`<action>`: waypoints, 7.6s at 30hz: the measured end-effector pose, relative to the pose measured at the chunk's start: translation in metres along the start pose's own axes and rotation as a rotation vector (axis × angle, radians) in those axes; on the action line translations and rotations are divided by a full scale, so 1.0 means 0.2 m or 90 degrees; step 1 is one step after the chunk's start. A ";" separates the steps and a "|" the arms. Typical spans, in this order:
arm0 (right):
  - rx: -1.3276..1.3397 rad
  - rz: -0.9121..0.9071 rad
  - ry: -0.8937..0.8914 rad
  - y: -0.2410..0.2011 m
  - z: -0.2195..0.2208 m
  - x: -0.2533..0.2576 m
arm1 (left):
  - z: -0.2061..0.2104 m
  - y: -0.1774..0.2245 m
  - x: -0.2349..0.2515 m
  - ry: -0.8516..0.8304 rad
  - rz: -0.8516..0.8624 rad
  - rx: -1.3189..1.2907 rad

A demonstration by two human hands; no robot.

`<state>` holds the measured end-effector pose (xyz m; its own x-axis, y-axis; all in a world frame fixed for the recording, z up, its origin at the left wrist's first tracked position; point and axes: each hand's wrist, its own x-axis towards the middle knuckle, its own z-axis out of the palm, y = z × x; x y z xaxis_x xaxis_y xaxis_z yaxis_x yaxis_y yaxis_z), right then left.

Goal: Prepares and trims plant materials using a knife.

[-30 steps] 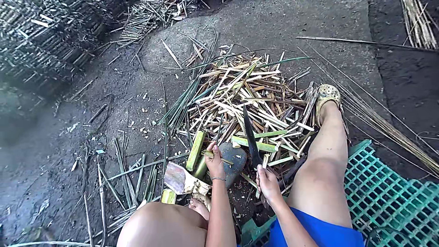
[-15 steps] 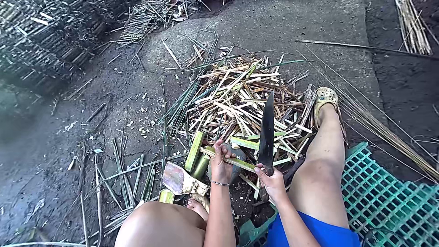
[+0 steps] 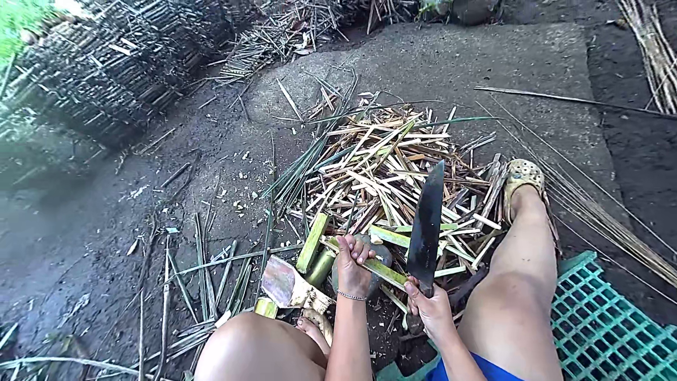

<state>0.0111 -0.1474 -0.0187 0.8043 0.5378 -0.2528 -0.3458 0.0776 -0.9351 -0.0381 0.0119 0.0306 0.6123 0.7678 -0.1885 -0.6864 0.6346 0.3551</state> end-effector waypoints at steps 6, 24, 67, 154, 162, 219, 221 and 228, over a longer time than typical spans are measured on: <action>0.015 0.018 -0.013 -0.02 0.01 -0.05 | 0.02 -0.02 -0.02 -0.033 -0.015 -0.001; 0.250 0.079 0.000 -0.06 -0.03 -0.08 | 0.02 0.00 -0.04 -0.118 -0.044 0.018; -0.145 0.017 -0.017 -0.06 -0.04 -0.03 | 0.09 -0.03 -0.06 -0.193 0.066 0.316; -0.641 0.141 -0.161 -0.34 0.26 0.19 | -0.23 0.10 0.07 0.265 0.360 0.554; -0.637 0.048 -0.132 -0.41 0.24 0.10 | -0.13 0.17 0.03 -0.035 0.459 0.639; -0.782 0.346 -0.239 0.06 0.27 0.18 | 0.70 -0.04 0.78 0.124 -0.092 0.686; -0.759 0.353 -0.237 0.06 0.26 0.19 | 0.55 -0.17 0.77 -0.025 -0.118 0.899; -0.762 0.322 -0.261 -0.06 0.24 0.13 | -0.05 -0.61 0.56 -0.522 -0.430 1.585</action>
<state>0.0132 -0.0937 -0.0023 0.4436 0.5147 -0.7337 0.2386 -0.8569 -0.4569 0.1105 0.0211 -0.0436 0.7475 0.1655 -0.6433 0.4498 -0.8388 0.3068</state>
